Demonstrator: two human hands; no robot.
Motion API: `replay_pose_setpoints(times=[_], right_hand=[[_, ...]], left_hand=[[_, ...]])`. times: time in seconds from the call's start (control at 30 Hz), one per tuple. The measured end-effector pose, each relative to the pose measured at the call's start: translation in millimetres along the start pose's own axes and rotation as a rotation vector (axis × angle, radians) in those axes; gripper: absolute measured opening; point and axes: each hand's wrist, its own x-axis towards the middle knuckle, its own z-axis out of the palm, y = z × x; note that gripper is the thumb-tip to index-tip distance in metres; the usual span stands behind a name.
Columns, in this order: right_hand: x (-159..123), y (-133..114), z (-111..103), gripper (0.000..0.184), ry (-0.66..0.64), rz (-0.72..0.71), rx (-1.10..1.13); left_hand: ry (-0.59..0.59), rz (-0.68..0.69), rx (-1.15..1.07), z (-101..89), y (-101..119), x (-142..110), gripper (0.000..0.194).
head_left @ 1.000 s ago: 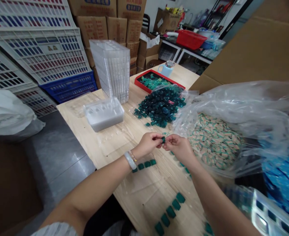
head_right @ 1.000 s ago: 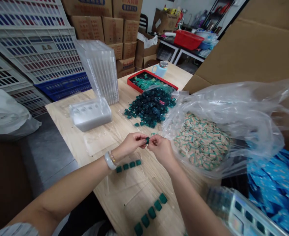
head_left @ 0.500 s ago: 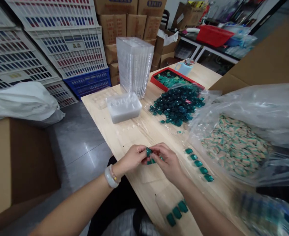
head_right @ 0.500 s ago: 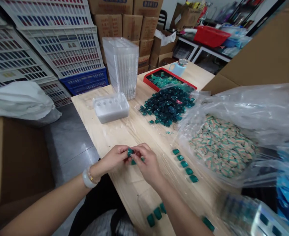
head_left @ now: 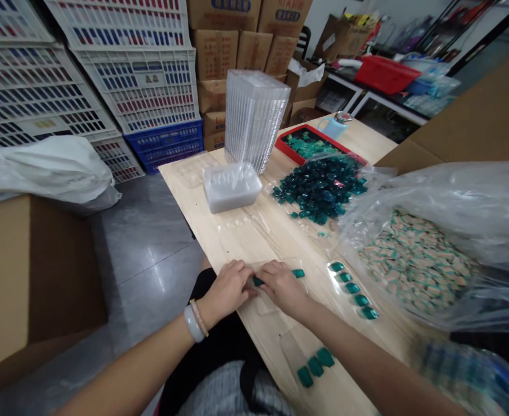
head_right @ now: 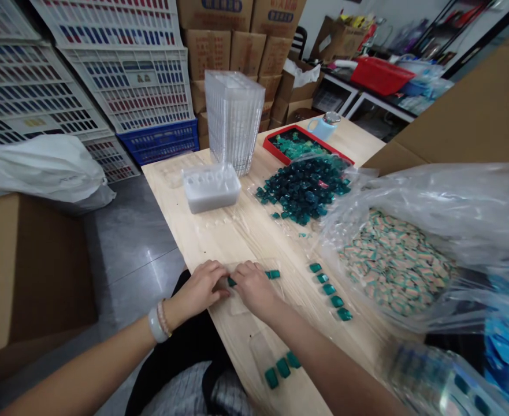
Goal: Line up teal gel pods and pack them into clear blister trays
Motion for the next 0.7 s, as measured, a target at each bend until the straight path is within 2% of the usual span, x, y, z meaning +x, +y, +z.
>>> replay_pose_setpoints(times=[0.1,0.23,0.3,0.4,0.47,0.53,0.57,0.63,0.7], right_hand=[[-4,-1,-2,0.027,0.053,0.05,0.078],[-7,-8,3,0.021,0.104,0.093,0.092],[-9,-10,5,0.019,0.093,0.087,0.064],[-11,5,-4,0.027,0.151,0.061,0.112],[-7,35,-21,0.03,0.296,0.089,0.13],[3,77,-40,0.025,0.464,0.193,0.072],[12,101,-50,0.024,0.49,0.249,0.018],[31,142,-64,0.027,0.429,0.32,-0.103],[50,171,-71,0.026,0.282,0.314,-0.225]], left_hand=[[0.024,-0.017,-0.044,-1.9,4,0,0.031],[0.018,-0.02,-0.119,4.0,3,0,0.028],[-0.051,-0.003,-0.168,1.1,-1,0,0.042],[-0.143,0.016,-0.251,-19.8,-4,13,0.065],[-0.104,0.026,-0.241,-37.4,2,40,0.053],[0.015,0.064,-0.159,-46.7,13,83,0.029],[0.075,0.091,-0.108,-46.1,20,109,0.025],[0.144,0.076,0.025,-33.9,34,162,0.025],[0.159,-0.042,0.168,-13.0,43,204,0.024]])
